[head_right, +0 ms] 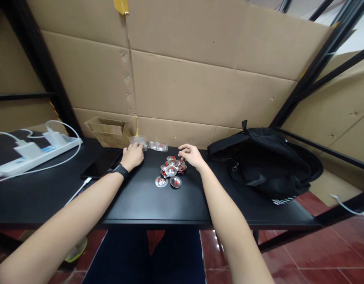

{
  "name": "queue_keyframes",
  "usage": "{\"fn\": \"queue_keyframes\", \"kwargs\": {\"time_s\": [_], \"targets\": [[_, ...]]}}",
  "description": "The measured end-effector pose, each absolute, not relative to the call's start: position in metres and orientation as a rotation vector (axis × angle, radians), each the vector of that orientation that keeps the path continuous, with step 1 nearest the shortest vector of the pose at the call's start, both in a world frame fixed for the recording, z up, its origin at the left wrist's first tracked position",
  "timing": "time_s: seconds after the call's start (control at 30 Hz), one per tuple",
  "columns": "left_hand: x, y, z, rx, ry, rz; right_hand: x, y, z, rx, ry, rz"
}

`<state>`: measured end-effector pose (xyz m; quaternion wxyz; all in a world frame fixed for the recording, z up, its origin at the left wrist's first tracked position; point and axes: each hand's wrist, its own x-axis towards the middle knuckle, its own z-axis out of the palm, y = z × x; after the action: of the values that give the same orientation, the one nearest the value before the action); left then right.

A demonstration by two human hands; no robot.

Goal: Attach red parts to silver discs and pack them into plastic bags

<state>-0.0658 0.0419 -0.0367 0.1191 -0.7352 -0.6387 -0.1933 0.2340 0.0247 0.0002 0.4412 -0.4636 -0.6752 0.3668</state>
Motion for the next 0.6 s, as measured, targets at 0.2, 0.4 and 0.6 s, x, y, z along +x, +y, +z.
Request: {"fn": "queue_keyframes", "kwargs": {"time_s": [0.2, 0.4, 0.6], "targets": [[-0.074, 0.055, -0.04, -2.22, -2.024, -0.461, 0.236, 0.024, 0.004, -1.115, -1.661, 0.991], [-0.079, 0.066, -0.042, -2.253, -2.101, -0.488, 0.229, 0.02, 0.008, -1.139, -1.691, 0.995], [-0.076, 0.07, -0.044, -2.223, -2.091, -0.51, 0.209, 0.031, 0.015, -1.148, -1.809, 0.961]]}}
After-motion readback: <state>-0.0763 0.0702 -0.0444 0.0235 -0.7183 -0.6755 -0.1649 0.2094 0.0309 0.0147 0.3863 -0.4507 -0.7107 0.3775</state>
